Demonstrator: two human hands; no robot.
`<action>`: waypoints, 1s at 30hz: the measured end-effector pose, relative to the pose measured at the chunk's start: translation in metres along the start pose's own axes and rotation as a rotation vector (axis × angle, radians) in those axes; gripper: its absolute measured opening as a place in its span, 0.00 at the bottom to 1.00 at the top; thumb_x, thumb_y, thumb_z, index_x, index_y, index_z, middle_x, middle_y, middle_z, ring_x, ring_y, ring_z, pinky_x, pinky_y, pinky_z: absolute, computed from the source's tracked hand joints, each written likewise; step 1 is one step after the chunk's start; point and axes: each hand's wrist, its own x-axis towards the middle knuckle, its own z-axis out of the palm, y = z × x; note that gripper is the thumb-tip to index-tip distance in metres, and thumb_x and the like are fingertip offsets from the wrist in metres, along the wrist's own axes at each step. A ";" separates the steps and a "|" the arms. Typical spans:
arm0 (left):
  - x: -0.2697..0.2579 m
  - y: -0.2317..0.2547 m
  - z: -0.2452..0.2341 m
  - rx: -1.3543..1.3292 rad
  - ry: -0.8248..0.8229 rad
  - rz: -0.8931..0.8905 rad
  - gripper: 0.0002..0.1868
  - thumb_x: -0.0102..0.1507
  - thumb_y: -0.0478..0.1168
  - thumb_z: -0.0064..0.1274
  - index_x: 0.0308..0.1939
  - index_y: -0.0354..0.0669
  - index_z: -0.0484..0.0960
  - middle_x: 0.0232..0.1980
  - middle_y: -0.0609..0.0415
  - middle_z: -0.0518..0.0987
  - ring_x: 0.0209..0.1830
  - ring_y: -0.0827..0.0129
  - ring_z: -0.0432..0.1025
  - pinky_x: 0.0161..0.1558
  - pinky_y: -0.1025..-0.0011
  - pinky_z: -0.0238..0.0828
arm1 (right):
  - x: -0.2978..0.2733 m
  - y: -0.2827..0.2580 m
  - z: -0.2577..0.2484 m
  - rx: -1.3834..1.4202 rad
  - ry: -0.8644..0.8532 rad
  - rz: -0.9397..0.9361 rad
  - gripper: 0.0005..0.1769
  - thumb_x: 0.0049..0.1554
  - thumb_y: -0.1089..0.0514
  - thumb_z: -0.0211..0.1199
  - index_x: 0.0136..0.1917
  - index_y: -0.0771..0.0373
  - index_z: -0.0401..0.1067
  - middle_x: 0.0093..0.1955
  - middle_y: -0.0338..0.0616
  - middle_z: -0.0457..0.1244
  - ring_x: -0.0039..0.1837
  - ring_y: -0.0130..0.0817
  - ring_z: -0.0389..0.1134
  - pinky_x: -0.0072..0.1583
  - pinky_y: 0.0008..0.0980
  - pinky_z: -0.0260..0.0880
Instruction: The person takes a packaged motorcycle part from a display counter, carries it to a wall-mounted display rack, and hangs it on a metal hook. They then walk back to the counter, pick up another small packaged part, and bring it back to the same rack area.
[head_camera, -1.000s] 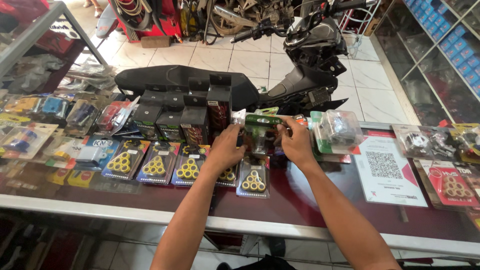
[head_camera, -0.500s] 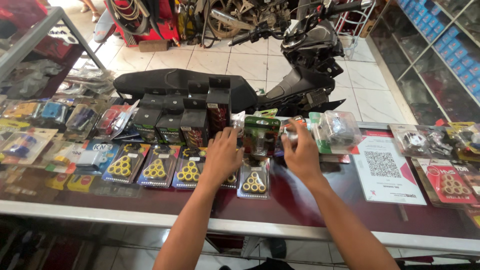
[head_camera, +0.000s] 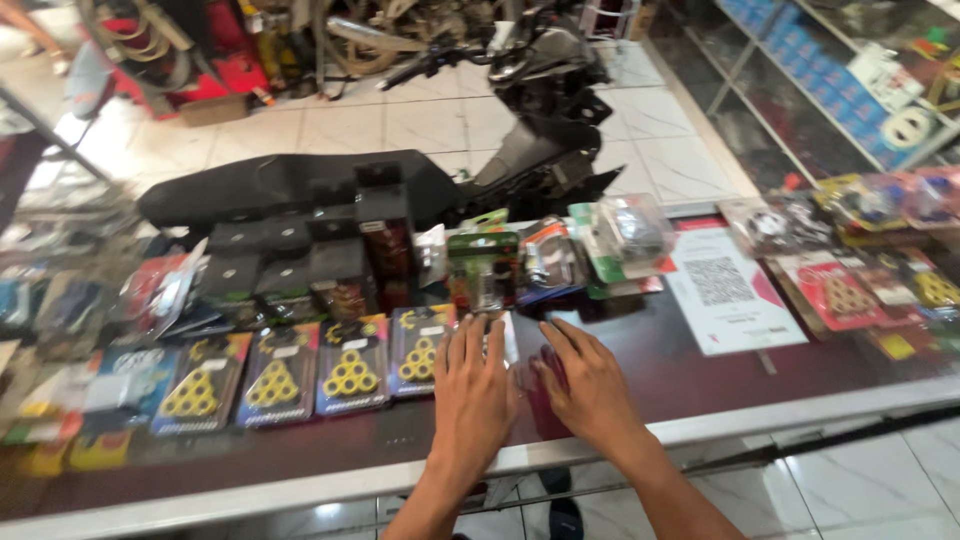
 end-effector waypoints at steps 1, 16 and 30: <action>0.000 0.005 0.003 -0.019 -0.018 0.027 0.33 0.56 0.36 0.56 0.65 0.31 0.69 0.68 0.35 0.69 0.72 0.45 0.59 0.70 0.46 0.51 | -0.006 0.003 -0.004 0.004 0.015 0.013 0.29 0.54 0.58 0.65 0.68 0.66 0.68 0.69 0.55 0.62 0.68 0.54 0.63 0.68 0.47 0.62; 0.014 0.198 0.118 -0.289 -0.197 0.395 0.27 0.59 0.35 0.55 0.62 0.36 0.72 0.67 0.38 0.70 0.71 0.43 0.61 0.70 0.43 0.50 | -0.139 0.117 -0.133 -0.018 0.250 0.432 0.28 0.56 0.55 0.66 0.69 0.61 0.69 0.69 0.50 0.63 0.69 0.52 0.63 0.68 0.47 0.62; 0.002 0.468 0.245 -0.626 -0.473 0.920 0.26 0.58 0.36 0.58 0.60 0.35 0.73 0.64 0.38 0.73 0.70 0.44 0.63 0.68 0.43 0.53 | -0.320 0.244 -0.278 -0.210 0.600 1.005 0.25 0.56 0.54 0.65 0.66 0.60 0.71 0.67 0.47 0.65 0.70 0.48 0.64 0.69 0.47 0.61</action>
